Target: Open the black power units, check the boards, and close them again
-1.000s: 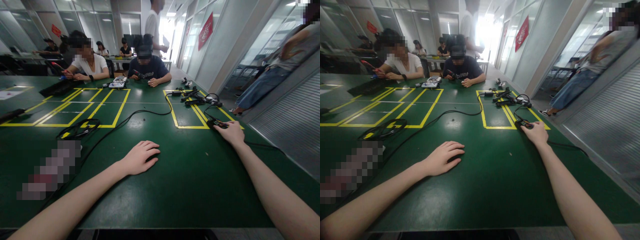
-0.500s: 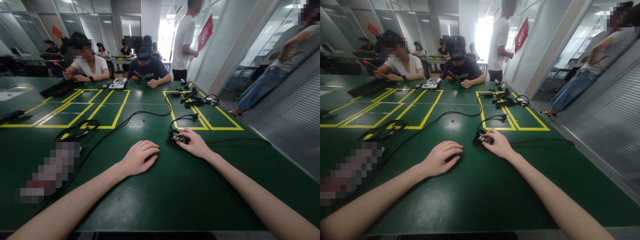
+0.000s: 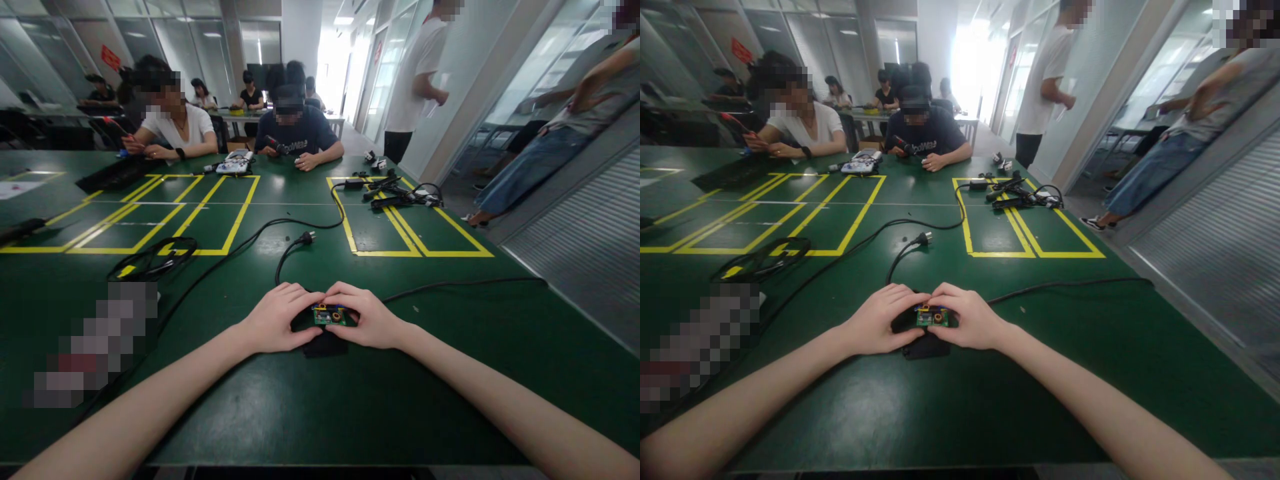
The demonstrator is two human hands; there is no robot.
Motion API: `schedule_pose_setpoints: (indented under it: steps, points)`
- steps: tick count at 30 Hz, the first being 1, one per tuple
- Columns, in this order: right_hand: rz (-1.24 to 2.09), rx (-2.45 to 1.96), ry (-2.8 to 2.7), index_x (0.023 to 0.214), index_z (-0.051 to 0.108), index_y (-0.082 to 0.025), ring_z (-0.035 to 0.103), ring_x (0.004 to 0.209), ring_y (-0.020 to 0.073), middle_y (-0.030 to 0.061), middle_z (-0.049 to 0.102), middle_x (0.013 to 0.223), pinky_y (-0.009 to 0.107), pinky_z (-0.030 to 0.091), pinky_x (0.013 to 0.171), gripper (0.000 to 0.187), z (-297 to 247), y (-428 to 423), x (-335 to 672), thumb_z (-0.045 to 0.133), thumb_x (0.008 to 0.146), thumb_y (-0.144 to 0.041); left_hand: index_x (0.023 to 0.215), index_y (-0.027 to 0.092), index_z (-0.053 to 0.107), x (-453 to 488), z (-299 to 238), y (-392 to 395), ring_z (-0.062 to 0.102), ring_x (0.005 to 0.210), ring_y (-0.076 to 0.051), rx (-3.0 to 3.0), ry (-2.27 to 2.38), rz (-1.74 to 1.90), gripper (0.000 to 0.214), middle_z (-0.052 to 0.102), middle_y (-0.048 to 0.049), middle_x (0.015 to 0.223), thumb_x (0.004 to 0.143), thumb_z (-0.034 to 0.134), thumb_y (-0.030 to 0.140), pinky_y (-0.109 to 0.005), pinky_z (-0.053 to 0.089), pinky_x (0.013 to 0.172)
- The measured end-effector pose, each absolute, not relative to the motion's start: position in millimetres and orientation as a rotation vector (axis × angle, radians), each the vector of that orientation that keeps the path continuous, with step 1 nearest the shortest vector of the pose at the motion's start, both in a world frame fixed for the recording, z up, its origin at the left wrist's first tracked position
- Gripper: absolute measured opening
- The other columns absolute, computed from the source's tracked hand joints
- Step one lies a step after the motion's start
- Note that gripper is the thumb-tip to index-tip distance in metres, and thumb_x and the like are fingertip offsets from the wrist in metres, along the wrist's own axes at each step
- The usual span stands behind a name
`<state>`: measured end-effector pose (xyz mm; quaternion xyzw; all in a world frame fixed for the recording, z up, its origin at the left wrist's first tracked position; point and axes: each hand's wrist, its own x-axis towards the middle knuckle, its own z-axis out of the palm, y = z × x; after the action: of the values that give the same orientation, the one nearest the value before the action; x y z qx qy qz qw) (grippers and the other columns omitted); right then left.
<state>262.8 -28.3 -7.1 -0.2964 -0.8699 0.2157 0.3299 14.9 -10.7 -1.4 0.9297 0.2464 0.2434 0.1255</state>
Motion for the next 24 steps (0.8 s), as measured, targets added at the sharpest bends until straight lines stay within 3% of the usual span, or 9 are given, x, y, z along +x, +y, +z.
schedule_pose_setpoints:
  steps: [8, 13, 18, 24]
  points:
    - [0.486, -0.845, -2.325, 0.116, 0.069, -0.024, 0.071, 0.105, 0.0243, 0.0100, 0.067, 0.120, 0.037, 0.061, 0.088, 0.028, -5.3, -29.3, 261.6, 0.074, 0.089, -0.029, 0.147, 0.022, 0.052, 15.3, -2.8, -9.8, 0.061, 0.131, -0.030, 2.646, 0.719, 0.739, 0.061, 0.064, -0.0147, 0.143, 0.092, 0.069, 0.043, -0.048, 0.054, 0.110]
    - [0.368, -0.827, -2.346, 0.118, 0.068, -0.022, 0.066, 0.112, 0.0283, 0.0134, 0.066, 0.123, 0.045, 0.058, 0.095, 0.031, -6.3, -24.9, 262.8, 0.074, 0.090, -0.033, 0.134, 0.019, 0.060, 16.9, 1.5, -9.8, 0.066, 0.120, -0.029, 2.645, 0.725, 0.770, 0.045, 0.070, -0.0130, 0.130, 0.095, 0.066, 0.040, -0.046, 0.056, 0.104]
    - [0.308, -0.885, -2.355, 0.126, 0.064, -0.024, 0.061, 0.118, 0.0330, 0.0143, 0.066, 0.127, 0.054, 0.051, 0.101, 0.050, -6.4, -22.3, 264.6, 0.082, 0.082, -0.040, 0.127, 0.020, 0.063, 16.6, 2.0, -8.3, 0.065, 0.115, -0.025, 2.632, 0.761, 0.798, 0.030, 0.072, -0.0105, 0.122, 0.099, 0.060, 0.029, -0.041, 0.057, 0.100]
    - [0.401, -0.878, -2.354, 0.126, 0.063, -0.022, 0.063, 0.114, 0.0310, 0.0122, 0.068, 0.121, 0.049, 0.053, 0.098, 0.054, -4.7, -22.5, 265.0, 0.085, 0.078, -0.033, 0.102, 0.021, 0.070, 15.0, -5.2, -5.7, 0.065, 0.109, -0.024, 2.668, 0.850, 0.825, 0.011, 0.069, -0.0094, 0.114, 0.098, 0.061, 0.025, -0.038, 0.059, 0.091]
